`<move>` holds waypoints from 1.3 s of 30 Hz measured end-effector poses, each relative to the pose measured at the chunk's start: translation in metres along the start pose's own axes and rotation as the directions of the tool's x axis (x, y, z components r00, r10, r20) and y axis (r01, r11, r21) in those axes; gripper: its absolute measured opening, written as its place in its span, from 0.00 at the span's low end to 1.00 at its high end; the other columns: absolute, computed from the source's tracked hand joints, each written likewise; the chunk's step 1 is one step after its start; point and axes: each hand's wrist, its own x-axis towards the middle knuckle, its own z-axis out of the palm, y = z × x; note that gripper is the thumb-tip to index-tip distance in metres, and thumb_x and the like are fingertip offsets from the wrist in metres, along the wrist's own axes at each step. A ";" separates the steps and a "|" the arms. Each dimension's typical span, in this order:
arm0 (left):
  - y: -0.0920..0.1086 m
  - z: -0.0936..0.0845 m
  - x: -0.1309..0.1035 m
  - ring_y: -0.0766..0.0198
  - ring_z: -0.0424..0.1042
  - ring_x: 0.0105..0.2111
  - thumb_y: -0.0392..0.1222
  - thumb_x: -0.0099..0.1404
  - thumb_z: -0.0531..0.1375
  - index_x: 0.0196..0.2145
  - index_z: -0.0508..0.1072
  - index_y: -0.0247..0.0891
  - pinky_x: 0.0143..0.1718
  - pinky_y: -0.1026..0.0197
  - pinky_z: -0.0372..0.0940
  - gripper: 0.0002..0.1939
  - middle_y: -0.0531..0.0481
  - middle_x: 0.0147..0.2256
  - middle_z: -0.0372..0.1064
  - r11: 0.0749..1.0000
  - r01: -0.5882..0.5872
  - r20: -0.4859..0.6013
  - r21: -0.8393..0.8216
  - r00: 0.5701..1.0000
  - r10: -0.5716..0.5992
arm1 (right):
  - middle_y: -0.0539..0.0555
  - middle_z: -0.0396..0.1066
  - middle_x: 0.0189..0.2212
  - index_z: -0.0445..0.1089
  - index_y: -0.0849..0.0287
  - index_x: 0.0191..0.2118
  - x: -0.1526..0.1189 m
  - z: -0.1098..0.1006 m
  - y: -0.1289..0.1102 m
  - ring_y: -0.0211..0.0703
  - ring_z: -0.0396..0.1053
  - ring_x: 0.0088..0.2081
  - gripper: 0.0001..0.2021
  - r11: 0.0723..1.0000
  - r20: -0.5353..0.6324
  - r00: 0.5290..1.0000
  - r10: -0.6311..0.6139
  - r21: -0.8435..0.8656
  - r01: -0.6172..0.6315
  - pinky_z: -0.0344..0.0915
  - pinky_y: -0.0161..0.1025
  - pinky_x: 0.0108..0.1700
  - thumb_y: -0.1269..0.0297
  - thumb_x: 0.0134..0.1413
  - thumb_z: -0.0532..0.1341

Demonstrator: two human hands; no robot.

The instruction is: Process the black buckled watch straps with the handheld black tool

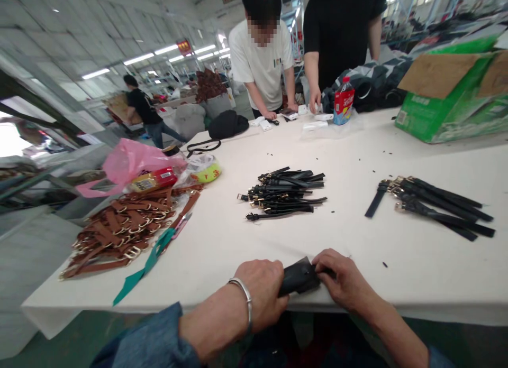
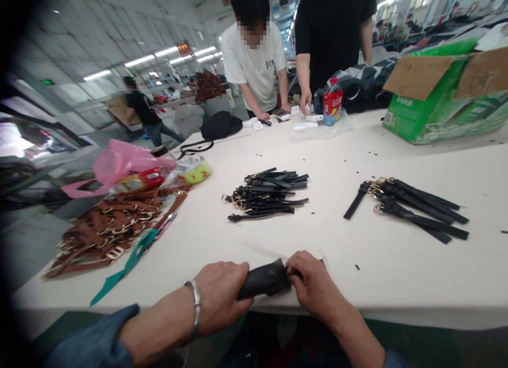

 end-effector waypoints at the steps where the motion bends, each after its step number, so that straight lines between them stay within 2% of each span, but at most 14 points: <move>1: 0.001 0.002 0.000 0.52 0.70 0.32 0.49 0.52 0.51 0.33 0.67 0.37 0.33 0.53 0.65 0.15 0.43 0.31 0.71 1.000 0.003 -0.011 0.001 1.000 -0.003 | 0.52 0.65 0.30 0.62 0.58 0.26 0.000 0.000 0.000 0.41 0.63 0.34 0.08 1.000 0.004 1.000 -0.004 0.007 0.004 0.60 0.38 0.36 0.79 0.43 0.54; 7: -0.005 -0.007 -0.008 0.51 0.71 0.32 0.48 0.51 0.52 0.32 0.69 0.38 0.32 0.52 0.65 0.14 0.42 0.30 0.71 1.000 0.006 0.063 0.018 0.998 -0.007 | 0.51 0.66 0.30 0.63 0.58 0.25 0.001 -0.001 -0.003 0.40 0.64 0.35 0.08 0.999 0.012 1.000 -0.020 0.048 0.019 0.60 0.37 0.37 0.79 0.43 0.54; 9: -0.003 -0.009 -0.005 0.51 0.71 0.32 0.48 0.50 0.52 0.31 0.69 0.37 0.32 0.52 0.65 0.14 0.43 0.30 0.71 1.000 0.006 0.055 0.028 0.998 -0.008 | 0.51 0.66 0.30 0.63 0.58 0.25 0.001 -0.001 -0.003 0.40 0.64 0.35 0.08 0.999 0.007 1.000 -0.014 0.046 0.013 0.60 0.37 0.37 0.79 0.43 0.54; 13: 0.000 0.003 0.002 0.51 0.70 0.32 0.49 0.51 0.52 0.32 0.69 0.38 0.32 0.53 0.65 0.15 0.43 0.30 0.71 1.000 -0.009 -0.026 -0.008 1.000 0.009 | 0.52 0.66 0.31 0.62 0.58 0.26 0.001 -0.002 -0.002 0.41 0.63 0.36 0.08 0.999 -0.017 1.000 0.010 0.040 -0.009 0.60 0.38 0.38 0.79 0.42 0.54; 17: -0.012 0.015 -0.005 0.54 0.70 0.31 0.51 0.52 0.51 0.32 0.68 0.40 0.30 0.56 0.64 0.15 0.45 0.30 0.71 0.994 0.054 -0.053 -0.091 0.997 -0.059 | 0.52 0.66 0.31 0.62 0.58 0.26 0.001 -0.003 -0.004 0.40 0.63 0.35 0.08 0.998 0.004 1.000 -0.002 0.060 0.002 0.60 0.37 0.38 0.79 0.43 0.53; 20: -0.018 0.008 -0.011 0.54 0.70 0.30 0.50 0.51 0.52 0.31 0.68 0.39 0.29 0.57 0.63 0.15 0.45 0.30 0.71 0.996 0.046 0.002 -0.075 0.999 -0.046 | 0.52 0.66 0.31 0.62 0.58 0.25 0.001 -0.002 -0.005 0.40 0.64 0.35 0.08 0.998 0.008 1.000 -0.008 0.063 0.008 0.60 0.37 0.38 0.79 0.42 0.53; 24: -0.007 -0.002 -0.006 0.52 0.70 0.33 0.49 0.50 0.52 0.32 0.69 0.37 0.31 0.55 0.63 0.16 0.42 0.31 0.71 0.999 0.012 0.021 -0.036 1.000 -0.012 | 0.52 0.66 0.31 0.62 0.58 0.25 0.001 -0.002 -0.004 0.40 0.64 0.35 0.08 0.998 -0.002 1.000 -0.002 0.063 0.002 0.60 0.37 0.38 0.79 0.41 0.53; 28: -0.006 0.015 0.003 0.53 0.70 0.33 0.51 0.51 0.52 0.33 0.69 0.39 0.31 0.57 0.62 0.17 0.43 0.32 0.71 0.996 0.027 -0.062 -0.091 0.997 -0.033 | 0.51 0.65 0.31 0.61 0.58 0.26 0.002 -0.003 -0.004 0.40 0.63 0.34 0.09 0.997 -0.021 1.000 0.019 0.078 -0.017 0.60 0.37 0.37 0.80 0.39 0.53; 32: -0.028 0.029 0.003 0.57 0.69 0.31 0.55 0.52 0.51 0.34 0.68 0.40 0.28 0.61 0.60 0.18 0.45 0.31 0.70 0.971 0.114 -0.102 -0.209 0.985 -0.137 | 0.50 0.64 0.30 0.59 0.58 0.25 0.002 -0.002 -0.004 0.39 0.63 0.34 0.09 0.996 -0.013 0.999 0.047 0.079 -0.046 0.59 0.36 0.37 0.80 0.39 0.53; 36: -0.043 0.019 -0.008 0.58 0.69 0.29 0.54 0.53 0.51 0.33 0.68 0.41 0.26 0.62 0.59 0.16 0.47 0.30 0.70 0.971 0.130 -0.090 -0.202 0.984 -0.151 | 0.50 0.63 0.30 0.58 0.58 0.24 0.001 -0.002 -0.005 0.40 0.63 0.35 0.08 0.995 -0.012 0.999 0.044 0.088 -0.043 0.59 0.37 0.38 0.79 0.39 0.53; 39: -0.038 0.009 -0.015 0.56 0.69 0.30 0.53 0.52 0.52 0.32 0.68 0.42 0.28 0.60 0.60 0.15 0.48 0.29 0.70 0.986 0.085 -0.056 -0.146 0.994 -0.094 | 0.51 0.64 0.30 0.58 0.58 0.24 0.001 -0.002 -0.006 0.40 0.63 0.35 0.08 0.995 -0.015 0.999 0.042 0.096 -0.040 0.59 0.37 0.38 0.80 0.39 0.52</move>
